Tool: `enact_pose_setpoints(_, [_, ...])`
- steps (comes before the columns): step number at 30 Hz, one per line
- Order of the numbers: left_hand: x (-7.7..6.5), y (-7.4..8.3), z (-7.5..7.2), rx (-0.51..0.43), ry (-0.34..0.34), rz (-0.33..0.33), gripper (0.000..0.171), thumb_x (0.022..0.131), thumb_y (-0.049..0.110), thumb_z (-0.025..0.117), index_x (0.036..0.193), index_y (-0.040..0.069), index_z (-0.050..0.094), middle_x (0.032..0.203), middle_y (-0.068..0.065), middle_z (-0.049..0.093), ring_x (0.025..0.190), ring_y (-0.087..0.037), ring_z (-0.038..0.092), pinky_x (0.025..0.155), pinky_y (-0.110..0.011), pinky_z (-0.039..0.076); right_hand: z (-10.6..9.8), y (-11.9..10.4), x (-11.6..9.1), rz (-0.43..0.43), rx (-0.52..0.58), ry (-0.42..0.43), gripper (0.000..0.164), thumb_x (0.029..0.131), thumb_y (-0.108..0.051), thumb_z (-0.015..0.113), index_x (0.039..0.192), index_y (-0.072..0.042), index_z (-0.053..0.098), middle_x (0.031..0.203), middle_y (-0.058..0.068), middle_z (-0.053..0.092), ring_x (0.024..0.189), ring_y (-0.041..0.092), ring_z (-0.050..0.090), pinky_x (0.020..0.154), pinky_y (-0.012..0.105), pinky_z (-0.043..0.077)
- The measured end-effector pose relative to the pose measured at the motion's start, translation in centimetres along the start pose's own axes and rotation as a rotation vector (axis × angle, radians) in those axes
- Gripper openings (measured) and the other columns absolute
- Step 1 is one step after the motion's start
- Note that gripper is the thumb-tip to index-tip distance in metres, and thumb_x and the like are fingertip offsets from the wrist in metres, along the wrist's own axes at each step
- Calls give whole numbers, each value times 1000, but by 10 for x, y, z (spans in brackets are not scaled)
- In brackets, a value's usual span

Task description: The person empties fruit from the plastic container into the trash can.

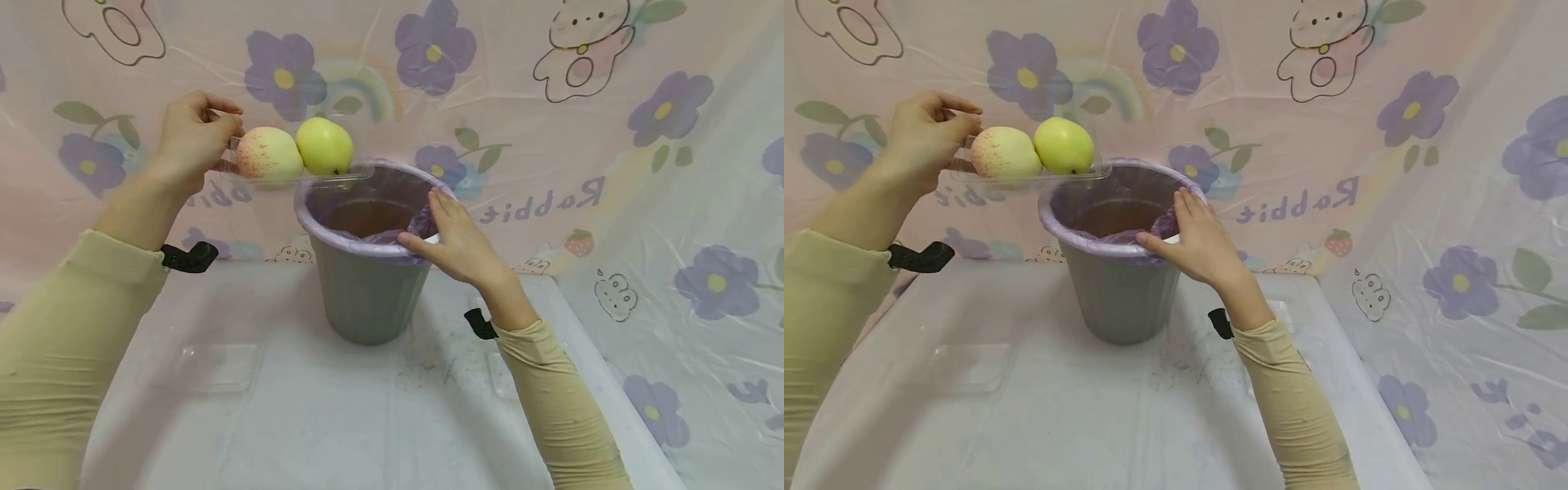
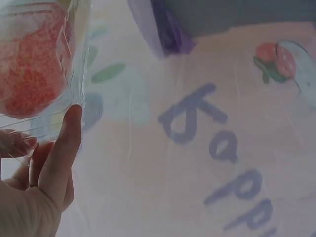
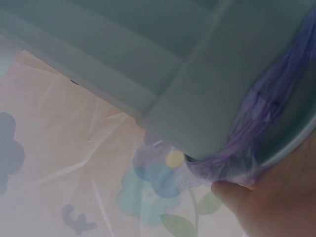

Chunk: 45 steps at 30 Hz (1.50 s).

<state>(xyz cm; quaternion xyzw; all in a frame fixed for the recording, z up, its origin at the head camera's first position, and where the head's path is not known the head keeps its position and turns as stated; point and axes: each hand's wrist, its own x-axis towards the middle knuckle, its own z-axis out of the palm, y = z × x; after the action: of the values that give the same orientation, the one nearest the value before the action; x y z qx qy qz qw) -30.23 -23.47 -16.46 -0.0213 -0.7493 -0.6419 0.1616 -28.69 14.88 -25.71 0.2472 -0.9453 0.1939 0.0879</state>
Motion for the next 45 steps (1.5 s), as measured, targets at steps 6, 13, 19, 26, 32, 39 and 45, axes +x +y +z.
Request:
enact_pose_setpoints(6, [1, -2, 27, 21, 28, 47, 8, 103, 13, 57, 109, 17, 60, 90, -1, 54, 69, -6, 65, 48, -25, 58, -1, -1, 0, 7, -5, -1, 113, 95, -79, 46, 164, 3, 10, 174, 17, 8, 161, 30, 5, 131, 43, 4])
enact_pose_setpoints(13, [3, -9, 53, 70, 71, 129, 15, 102, 11, 55, 115, 14, 62, 86, 0, 51, 68, -3, 67, 46, -21, 57, 0, -1, 0, 15, -15, 3, 112, 95, -77, 48, 164, 3, 10, 173, 17, 9, 161, 30, 5, 131, 43, 6])
enact_pose_setpoints(19, [-1, -14, 72, 195, 113, 238, 26, 103, 11, 54, 125, 2, 63, 81, 1, 53, 65, -1, 64, 45, -15, 49, 1, -1, 0, 27, -15, 2, 112, 95, -75, 52, 164, 3, 10, 174, 16, 7, 161, 30, 4, 131, 44, 6])
enact_pose_setpoints(26, [-4, -19, 88, 298, 112, 357, 26, 102, 8, 53, 123, 1, 66, 78, 1, 49, 58, -3, 53, 49, -16, 39, 1, -2, 0, 24, -8, 16, 112, 95, -75, 51, 164, 3, 9, 174, 16, 5, 161, 30, 4, 131, 43, 6])
enact_pose_setpoints(32, [-1, -26, 94, 383, 128, 446, 24, 102, 6, 54, 121, -1, 67, 83, -1, 50, 70, -9, 46, 65, -24, 39, 1, -3, 0, 29, -12, 7, 113, 95, -75, 52, 164, 4, 8, 174, 16, 4, 161, 30, 3, 131, 43, 5])
enact_pose_setpoints(39, [2, -35, 102, 466, 128, 599, 22, 101, 2, 54, 117, -5, 66, 97, -15, 57, 86, -21, 53, 77, -29, 42, 0, -3, 0, 32, -18, -4, 111, 97, -72, 52, 164, 4, 7, 174, 17, 3, 161, 30, 2, 131, 43, 3])
enact_pose_setpoints(45, [3, -38, 109, 512, 109, 673, 20, 100, 1, 55, 116, -6, 64, 101, -21, 59, 89, -30, 58, 78, -35, 45, 0, -3, 0, 33, -21, 0, 112, 96, -75, 50, 164, 2, 7, 174, 16, 3, 161, 29, 2, 131, 42, 4])
